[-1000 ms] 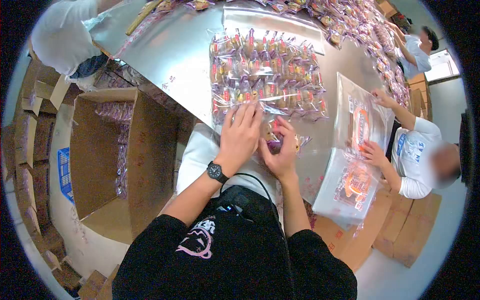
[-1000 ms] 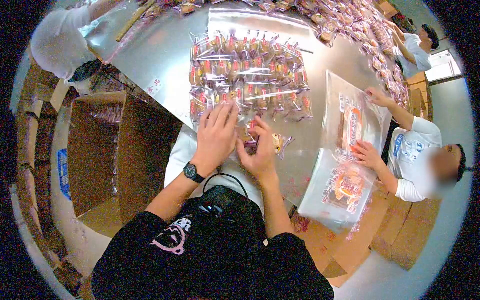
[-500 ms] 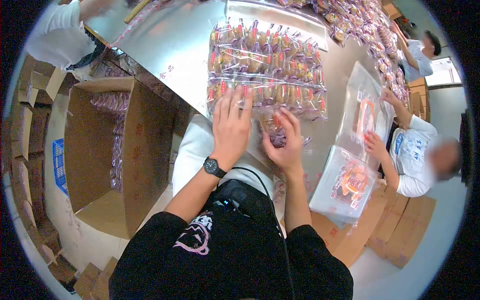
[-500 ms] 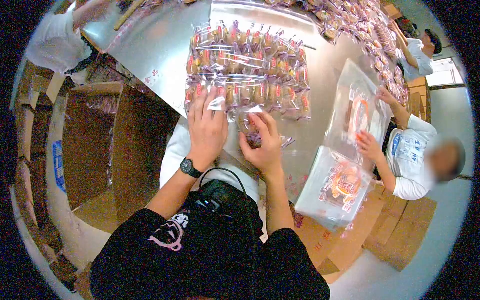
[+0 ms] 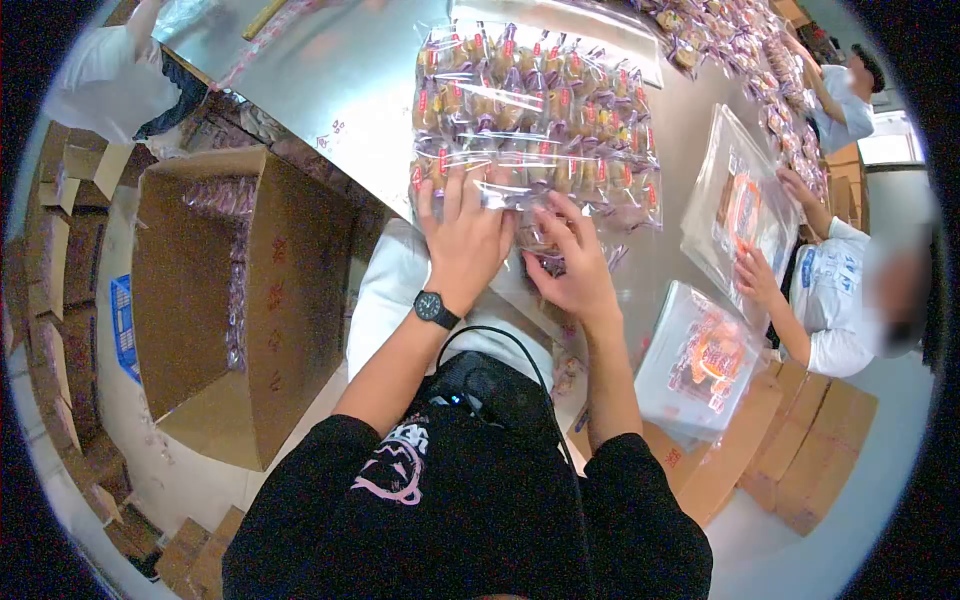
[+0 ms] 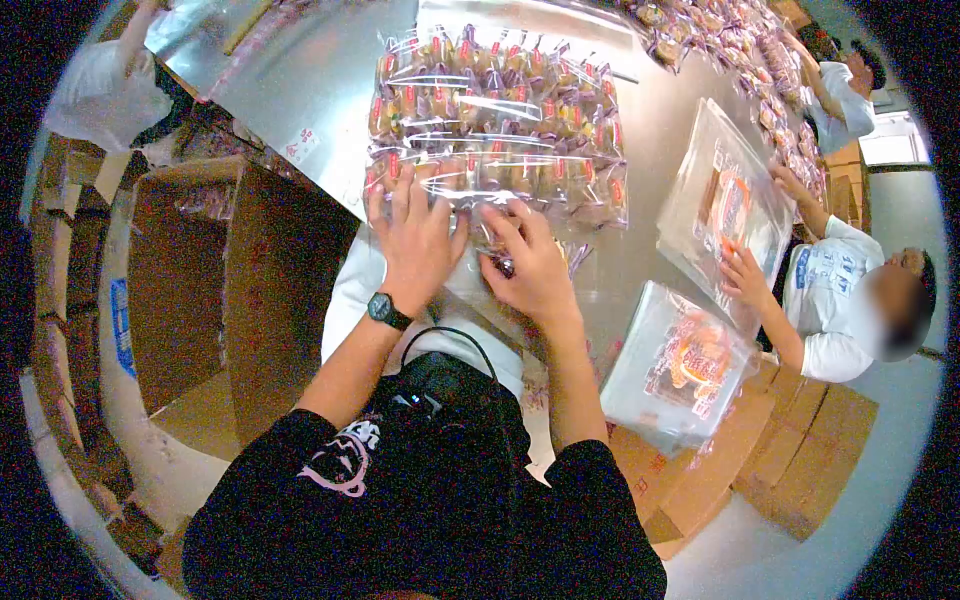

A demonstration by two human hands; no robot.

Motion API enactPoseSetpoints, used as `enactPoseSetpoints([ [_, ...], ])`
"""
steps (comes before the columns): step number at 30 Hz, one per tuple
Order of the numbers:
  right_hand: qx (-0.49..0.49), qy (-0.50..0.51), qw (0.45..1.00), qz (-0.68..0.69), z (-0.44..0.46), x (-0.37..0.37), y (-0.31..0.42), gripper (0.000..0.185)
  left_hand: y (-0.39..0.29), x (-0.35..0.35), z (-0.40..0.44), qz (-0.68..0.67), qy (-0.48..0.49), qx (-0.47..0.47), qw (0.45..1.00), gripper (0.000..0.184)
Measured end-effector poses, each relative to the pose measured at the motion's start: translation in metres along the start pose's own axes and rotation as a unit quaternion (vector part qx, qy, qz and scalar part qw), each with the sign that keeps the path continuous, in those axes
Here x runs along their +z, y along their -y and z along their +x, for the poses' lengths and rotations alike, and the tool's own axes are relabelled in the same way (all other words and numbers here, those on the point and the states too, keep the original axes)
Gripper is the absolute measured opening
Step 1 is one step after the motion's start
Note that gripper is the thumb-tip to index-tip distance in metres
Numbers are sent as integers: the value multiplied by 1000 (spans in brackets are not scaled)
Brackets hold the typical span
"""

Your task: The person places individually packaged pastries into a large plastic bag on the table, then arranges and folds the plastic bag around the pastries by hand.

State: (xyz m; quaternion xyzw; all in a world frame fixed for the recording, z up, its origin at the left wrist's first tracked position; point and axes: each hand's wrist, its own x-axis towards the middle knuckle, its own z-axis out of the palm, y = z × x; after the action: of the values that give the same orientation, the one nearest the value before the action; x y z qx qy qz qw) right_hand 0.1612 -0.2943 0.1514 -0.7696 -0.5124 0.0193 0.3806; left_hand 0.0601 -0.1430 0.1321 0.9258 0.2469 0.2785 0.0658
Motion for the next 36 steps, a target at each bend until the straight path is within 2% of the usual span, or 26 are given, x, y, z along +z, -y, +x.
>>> enactPoseSetpoints([
  [5,-135,-101,986,-9,-6,-4,6,52,-5,7,-2,11,-46,7,999,60],
  [8,-152,-94,983,-47,-3,-13,4,54,-3,15,-3,22,-56,28,998,64],
  [11,-77,-117,990,-17,-6,-7,-4,59,-7,6,-4,15,-41,21,999,67],
  [15,-122,-123,981,-83,-2,-1,-7,56,-3,11,-5,18,-46,14,999,69],
  [18,-105,-127,984,-64,1,9,-10,56,4,14,-2,10,-40,21,999,66],
  [21,-130,-151,976,-90,3,13,-14,57,5,15,-4,-16,-39,12,999,63],
  [24,-96,-160,979,-78,-3,17,-15,57,8,16,-4,-5,-36,24,999,60],
  [26,-100,-170,977,-77,-4,19,-18,58,4,18,-2,-22,-61,20,998,61],
  [36,-102,-175,974,-101,1,23,-19,60,5,11,0,-41,-38,10,998,63],
])
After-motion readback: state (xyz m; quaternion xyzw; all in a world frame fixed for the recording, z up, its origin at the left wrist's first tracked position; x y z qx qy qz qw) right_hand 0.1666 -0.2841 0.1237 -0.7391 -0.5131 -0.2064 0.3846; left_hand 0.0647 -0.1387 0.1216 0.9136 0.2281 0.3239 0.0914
